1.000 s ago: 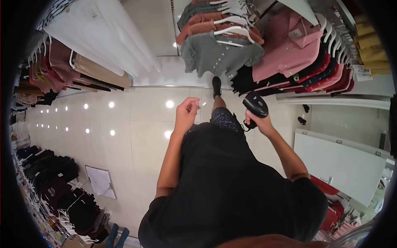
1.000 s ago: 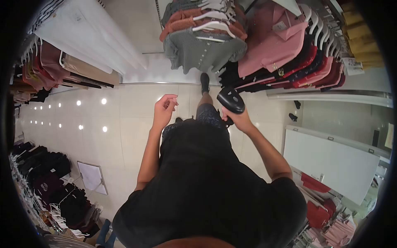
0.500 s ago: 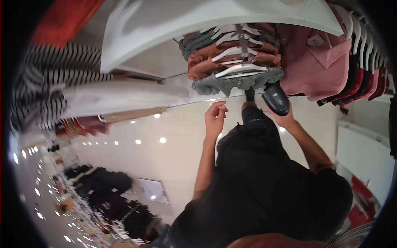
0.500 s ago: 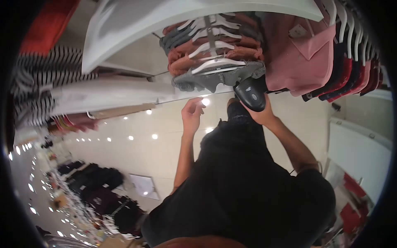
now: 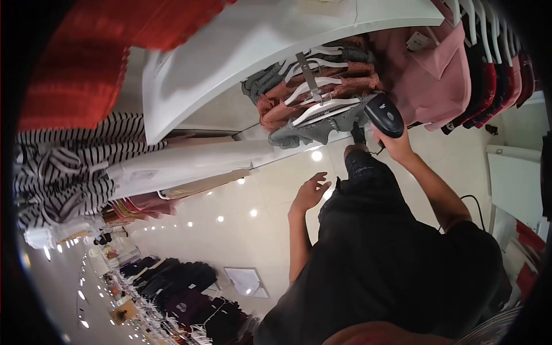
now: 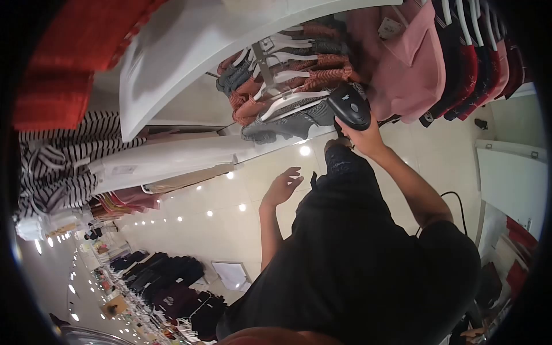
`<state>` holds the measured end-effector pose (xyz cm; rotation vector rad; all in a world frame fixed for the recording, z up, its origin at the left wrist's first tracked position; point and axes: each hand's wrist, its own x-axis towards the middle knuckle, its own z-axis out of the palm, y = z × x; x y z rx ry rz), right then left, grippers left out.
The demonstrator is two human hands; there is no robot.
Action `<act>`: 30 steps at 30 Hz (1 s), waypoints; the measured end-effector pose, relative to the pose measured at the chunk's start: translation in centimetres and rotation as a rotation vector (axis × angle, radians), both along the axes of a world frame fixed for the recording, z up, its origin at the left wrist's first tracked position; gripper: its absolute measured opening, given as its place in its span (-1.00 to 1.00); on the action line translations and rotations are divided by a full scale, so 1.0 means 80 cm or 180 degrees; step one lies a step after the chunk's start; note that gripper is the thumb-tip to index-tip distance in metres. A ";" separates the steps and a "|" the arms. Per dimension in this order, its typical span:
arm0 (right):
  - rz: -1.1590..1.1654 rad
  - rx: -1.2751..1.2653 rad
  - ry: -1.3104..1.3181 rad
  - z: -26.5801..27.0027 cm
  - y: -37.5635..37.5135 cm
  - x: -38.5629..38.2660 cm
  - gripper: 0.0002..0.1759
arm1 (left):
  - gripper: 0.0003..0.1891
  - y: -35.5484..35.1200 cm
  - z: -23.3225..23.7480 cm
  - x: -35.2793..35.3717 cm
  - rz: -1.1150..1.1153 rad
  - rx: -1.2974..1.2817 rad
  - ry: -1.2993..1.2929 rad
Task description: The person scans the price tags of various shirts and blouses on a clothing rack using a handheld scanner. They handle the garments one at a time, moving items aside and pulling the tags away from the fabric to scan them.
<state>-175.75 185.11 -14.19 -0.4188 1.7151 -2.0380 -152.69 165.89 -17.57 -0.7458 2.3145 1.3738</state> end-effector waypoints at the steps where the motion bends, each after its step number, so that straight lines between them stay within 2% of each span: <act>1: 0.0017 -0.0003 0.0052 0.004 0.000 0.010 -0.84 | -0.55 0.003 0.004 0.008 0.0091 0.0323 0.0135; 3: -0.0062 -0.0120 -0.0279 0.012 0.003 0.026 -0.84 | -0.56 0.010 0.012 0.019 0.0102 0.0464 0.0134; 6: 0.0045 0.0022 -0.0152 0.026 0.009 0.047 -0.86 | -0.54 0.026 0.018 0.041 0.0172 0.0208 0.0302; 11: 0.0188 0.0223 0.0053 0.030 0.026 0.076 -0.87 | -0.54 0.041 0.016 0.075 0.0125 0.0253 0.0310; 13: 0.0208 0.0033 -0.0152 0.038 0.030 0.086 -0.86 | -0.54 0.045 0.017 0.080 0.0090 0.0262 0.0343; 15: 0.0239 0.0203 -0.0204 0.037 0.039 0.094 -0.87 | -0.54 0.051 0.019 0.088 0.0066 0.0279 0.0425; 17: 0.0434 0.0285 0.0042 0.030 0.049 0.099 -0.88 | -0.56 0.056 0.015 0.092 0.0077 0.0339 0.0506; 19: 0.0338 0.0203 -0.0036 0.026 0.052 0.107 -0.87 | -0.59 0.062 0.017 0.089 0.0175 0.0426 0.0640; 25: 0.0377 0.0761 -0.0016 0.019 0.064 0.102 -0.84 | -0.69 0.070 0.025 0.056 0.0386 0.0663 0.0961; 30: 0.0116 0.0590 -0.0035 0.027 0.056 0.080 -0.84 | -0.76 0.063 0.037 0.014 0.0617 0.0705 0.1308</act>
